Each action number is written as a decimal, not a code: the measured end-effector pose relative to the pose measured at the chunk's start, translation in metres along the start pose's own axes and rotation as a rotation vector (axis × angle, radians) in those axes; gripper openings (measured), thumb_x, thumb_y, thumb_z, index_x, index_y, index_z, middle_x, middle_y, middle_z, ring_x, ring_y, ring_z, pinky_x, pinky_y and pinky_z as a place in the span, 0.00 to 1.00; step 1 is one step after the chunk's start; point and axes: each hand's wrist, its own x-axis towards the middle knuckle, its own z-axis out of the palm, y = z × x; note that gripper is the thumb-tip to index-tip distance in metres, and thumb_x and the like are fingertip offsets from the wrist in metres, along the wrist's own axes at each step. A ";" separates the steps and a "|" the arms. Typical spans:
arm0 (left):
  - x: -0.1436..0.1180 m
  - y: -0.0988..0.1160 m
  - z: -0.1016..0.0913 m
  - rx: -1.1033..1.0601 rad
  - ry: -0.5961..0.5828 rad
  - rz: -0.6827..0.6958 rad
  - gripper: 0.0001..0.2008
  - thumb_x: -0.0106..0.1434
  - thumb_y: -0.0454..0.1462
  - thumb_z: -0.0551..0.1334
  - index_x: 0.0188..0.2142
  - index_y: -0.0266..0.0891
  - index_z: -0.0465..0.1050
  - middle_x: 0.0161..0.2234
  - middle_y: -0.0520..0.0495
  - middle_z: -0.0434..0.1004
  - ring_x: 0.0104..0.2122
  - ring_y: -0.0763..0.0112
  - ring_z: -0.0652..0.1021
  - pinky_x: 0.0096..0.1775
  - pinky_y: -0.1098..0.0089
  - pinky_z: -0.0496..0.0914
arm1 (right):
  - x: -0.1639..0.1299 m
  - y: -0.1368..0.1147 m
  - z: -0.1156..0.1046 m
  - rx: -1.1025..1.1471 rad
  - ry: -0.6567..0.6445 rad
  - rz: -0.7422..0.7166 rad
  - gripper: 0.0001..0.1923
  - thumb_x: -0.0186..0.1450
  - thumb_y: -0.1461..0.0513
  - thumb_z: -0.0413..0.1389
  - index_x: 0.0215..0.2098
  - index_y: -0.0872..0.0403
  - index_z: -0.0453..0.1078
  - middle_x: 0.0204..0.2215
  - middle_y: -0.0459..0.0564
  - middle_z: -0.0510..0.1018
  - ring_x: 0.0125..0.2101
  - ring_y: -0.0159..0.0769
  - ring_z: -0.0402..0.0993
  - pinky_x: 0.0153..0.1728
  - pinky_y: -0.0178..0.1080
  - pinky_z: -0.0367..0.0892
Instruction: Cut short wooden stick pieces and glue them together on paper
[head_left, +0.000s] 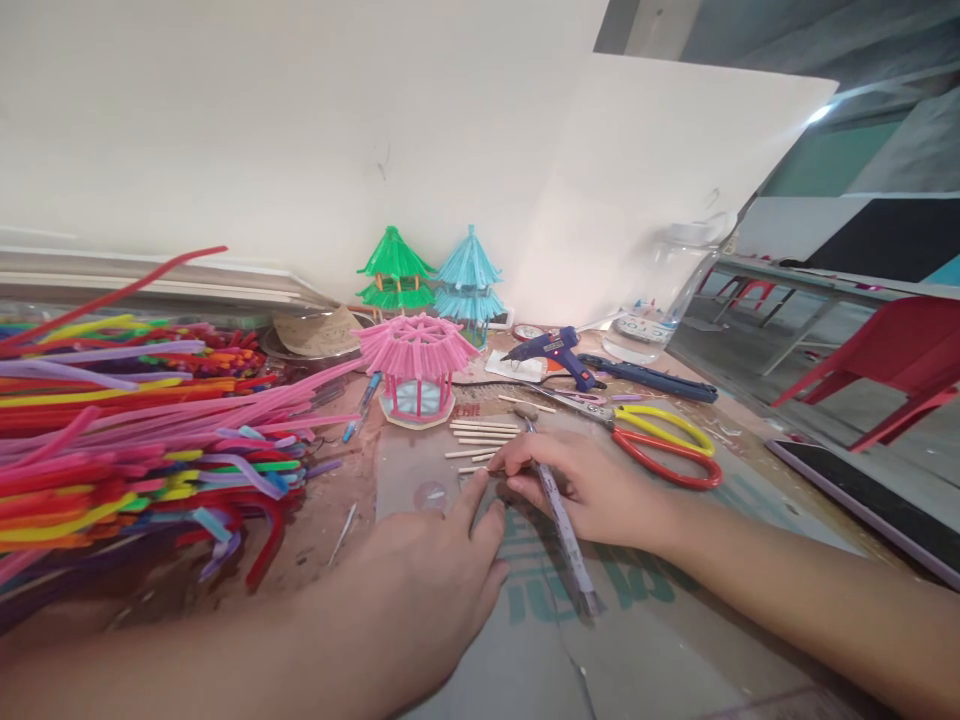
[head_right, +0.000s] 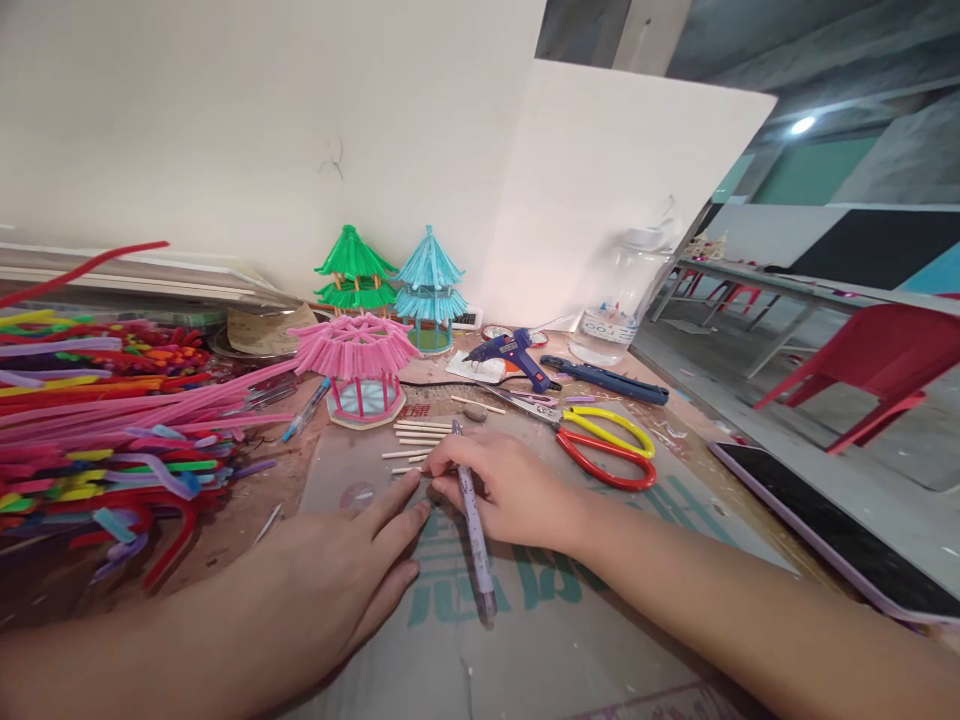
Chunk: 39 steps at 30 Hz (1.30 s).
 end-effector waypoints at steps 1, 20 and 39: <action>-0.001 0.000 0.001 -0.003 0.011 0.001 0.18 0.69 0.41 0.54 0.56 0.42 0.72 0.61 0.36 0.69 0.39 0.56 0.82 0.23 0.67 0.72 | 0.000 0.000 0.000 -0.003 0.002 -0.001 0.03 0.68 0.64 0.52 0.35 0.52 0.65 0.33 0.49 0.79 0.32 0.35 0.73 0.33 0.36 0.67; 0.001 -0.005 -0.006 -0.002 -0.041 0.030 0.19 0.71 0.39 0.49 0.57 0.40 0.69 0.63 0.34 0.65 0.43 0.52 0.81 0.30 0.59 0.79 | -0.001 0.001 0.001 0.050 0.021 -0.008 0.09 0.71 0.57 0.49 0.39 0.52 0.67 0.34 0.51 0.78 0.35 0.37 0.74 0.35 0.36 0.68; 0.002 -0.004 -0.004 -0.052 -0.059 -0.014 0.18 0.72 0.40 0.49 0.55 0.40 0.70 0.62 0.33 0.65 0.42 0.55 0.82 0.29 0.62 0.77 | 0.005 0.000 0.002 0.448 0.132 0.330 0.04 0.62 0.62 0.53 0.33 0.51 0.60 0.24 0.40 0.65 0.22 0.28 0.59 0.22 0.31 0.56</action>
